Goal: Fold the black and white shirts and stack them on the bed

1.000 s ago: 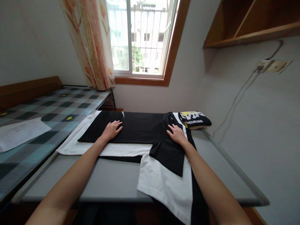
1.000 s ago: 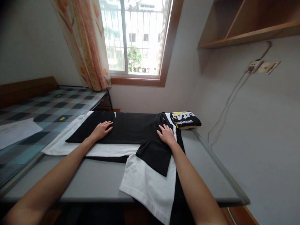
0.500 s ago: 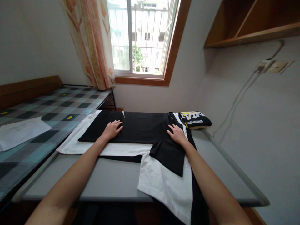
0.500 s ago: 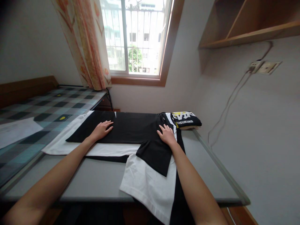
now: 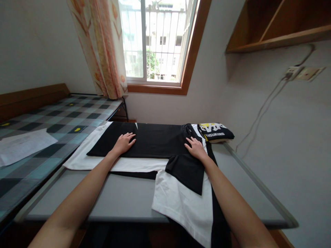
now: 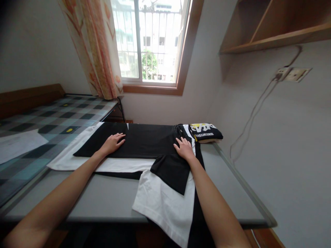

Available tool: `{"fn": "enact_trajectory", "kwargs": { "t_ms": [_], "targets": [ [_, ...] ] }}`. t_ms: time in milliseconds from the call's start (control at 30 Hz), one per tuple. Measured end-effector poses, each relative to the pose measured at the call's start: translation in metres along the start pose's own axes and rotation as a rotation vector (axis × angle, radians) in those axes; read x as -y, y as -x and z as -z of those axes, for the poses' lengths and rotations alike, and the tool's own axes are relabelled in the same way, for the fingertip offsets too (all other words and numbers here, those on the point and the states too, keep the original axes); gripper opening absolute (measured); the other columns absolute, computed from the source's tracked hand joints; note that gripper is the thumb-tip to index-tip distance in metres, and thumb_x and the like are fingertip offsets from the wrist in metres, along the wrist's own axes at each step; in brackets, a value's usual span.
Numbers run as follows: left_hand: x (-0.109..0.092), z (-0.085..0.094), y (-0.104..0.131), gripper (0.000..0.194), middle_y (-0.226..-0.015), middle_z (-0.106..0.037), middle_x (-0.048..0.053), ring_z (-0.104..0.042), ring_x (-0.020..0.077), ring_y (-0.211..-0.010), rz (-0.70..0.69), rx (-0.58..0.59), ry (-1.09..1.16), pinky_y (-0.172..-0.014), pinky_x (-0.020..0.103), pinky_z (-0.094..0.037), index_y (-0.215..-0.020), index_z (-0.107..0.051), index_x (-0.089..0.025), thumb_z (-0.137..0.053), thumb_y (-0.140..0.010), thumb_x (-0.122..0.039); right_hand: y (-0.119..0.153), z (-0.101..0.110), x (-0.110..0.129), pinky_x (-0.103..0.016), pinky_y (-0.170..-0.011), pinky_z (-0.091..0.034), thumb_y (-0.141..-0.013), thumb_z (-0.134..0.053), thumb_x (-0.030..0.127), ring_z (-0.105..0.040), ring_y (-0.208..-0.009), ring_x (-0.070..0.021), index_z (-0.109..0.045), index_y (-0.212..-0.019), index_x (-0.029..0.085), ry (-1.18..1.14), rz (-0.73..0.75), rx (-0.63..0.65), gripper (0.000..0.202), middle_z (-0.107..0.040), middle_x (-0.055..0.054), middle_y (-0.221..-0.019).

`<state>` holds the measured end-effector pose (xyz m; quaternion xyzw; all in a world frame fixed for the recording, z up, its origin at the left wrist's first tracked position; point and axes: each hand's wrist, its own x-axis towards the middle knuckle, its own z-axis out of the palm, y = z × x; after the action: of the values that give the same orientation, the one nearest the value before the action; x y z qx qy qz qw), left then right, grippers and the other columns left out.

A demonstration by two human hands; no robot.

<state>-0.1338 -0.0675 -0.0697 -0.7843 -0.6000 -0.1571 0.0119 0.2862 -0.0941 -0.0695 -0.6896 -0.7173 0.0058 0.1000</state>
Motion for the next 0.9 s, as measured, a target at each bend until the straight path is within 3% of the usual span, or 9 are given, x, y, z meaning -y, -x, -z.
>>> {"fn": "enact_trajectory", "kwargs": {
  "t_ms": [900],
  "targets": [
    [-0.0003, 0.0, -0.0002, 0.047, -0.145, -0.051, 0.009, -0.04, 0.0269, -0.139, 0.008, 0.012, -0.003, -0.115, 0.048, -0.029, -0.136, -0.055, -0.023, -0.04, -0.096, -0.044, -0.0012, -0.0019, -0.0011, -0.045, -0.113, -0.029, -0.097, -0.04, 0.044, -0.034, -0.142, -0.0302, -0.047, -0.145, 0.018, 0.016, -0.004, 0.008, 0.055, -0.039, -0.014, -0.153]
  ]
}}
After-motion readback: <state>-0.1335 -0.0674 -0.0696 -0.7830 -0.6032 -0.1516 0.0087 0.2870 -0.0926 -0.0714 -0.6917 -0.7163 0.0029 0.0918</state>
